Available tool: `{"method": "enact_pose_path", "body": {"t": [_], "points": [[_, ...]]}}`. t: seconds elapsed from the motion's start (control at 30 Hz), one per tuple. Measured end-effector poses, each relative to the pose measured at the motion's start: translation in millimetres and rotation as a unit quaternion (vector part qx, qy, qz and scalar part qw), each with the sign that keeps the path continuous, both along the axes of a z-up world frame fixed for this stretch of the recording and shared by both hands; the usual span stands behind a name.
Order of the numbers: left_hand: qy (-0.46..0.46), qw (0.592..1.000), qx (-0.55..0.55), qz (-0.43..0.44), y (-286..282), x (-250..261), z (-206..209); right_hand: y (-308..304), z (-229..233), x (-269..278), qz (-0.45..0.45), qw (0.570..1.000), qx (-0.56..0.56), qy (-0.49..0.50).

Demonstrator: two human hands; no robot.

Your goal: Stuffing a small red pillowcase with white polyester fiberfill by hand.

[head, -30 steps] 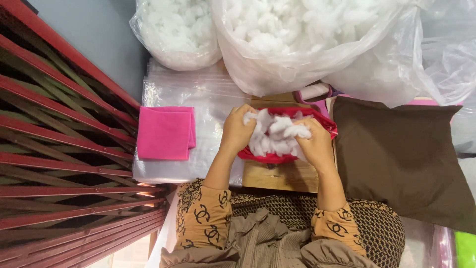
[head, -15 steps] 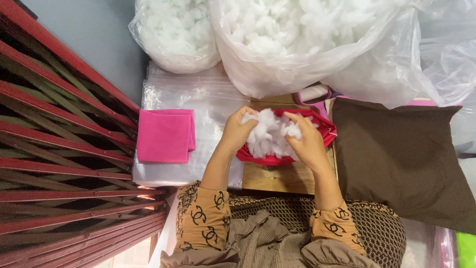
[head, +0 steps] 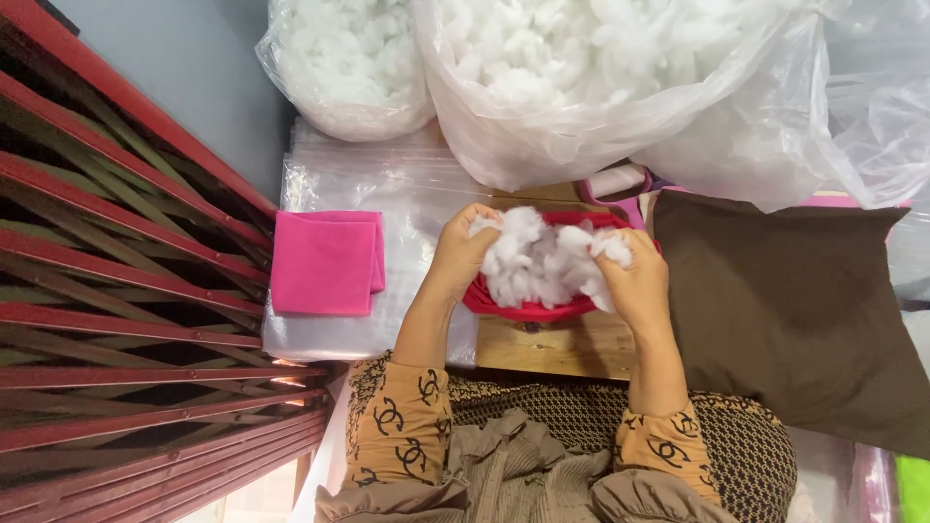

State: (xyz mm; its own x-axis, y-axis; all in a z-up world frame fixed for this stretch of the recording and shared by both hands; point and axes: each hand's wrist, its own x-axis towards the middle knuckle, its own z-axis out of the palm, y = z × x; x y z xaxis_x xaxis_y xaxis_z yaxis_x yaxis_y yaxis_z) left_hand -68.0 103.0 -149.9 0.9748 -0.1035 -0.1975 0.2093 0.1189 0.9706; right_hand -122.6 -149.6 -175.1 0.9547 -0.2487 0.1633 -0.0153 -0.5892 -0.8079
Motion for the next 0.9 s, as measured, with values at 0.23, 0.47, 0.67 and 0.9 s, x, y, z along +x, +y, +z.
{"method": "enact_pose_path", "body": {"t": [0.23, 0.47, 0.67, 0.9], "points": [[-0.005, 1.0, -0.001, -0.022, -10.2, -6.3, 6.7, 21.3, 42.3, -8.2, 0.033, 0.999, -0.023, 0.013], [-0.026, 0.992, 0.041, -0.115, -30.7, -11.9, -6.8, 29.1, -4.1, 11.6, 0.146, 0.986, -0.061, 0.054], [-0.03, 0.996, 0.053, -0.063, -15.3, 1.3, -18.7, -3.2, 2.2, 3.3, 0.042, 0.998, -0.037, 0.01], [-0.003, 0.999, 0.045, 0.02, -14.3, 2.2, 5.0, -13.0, -18.5, 6.0, -0.015, 0.97, -0.23, 0.076]]}}
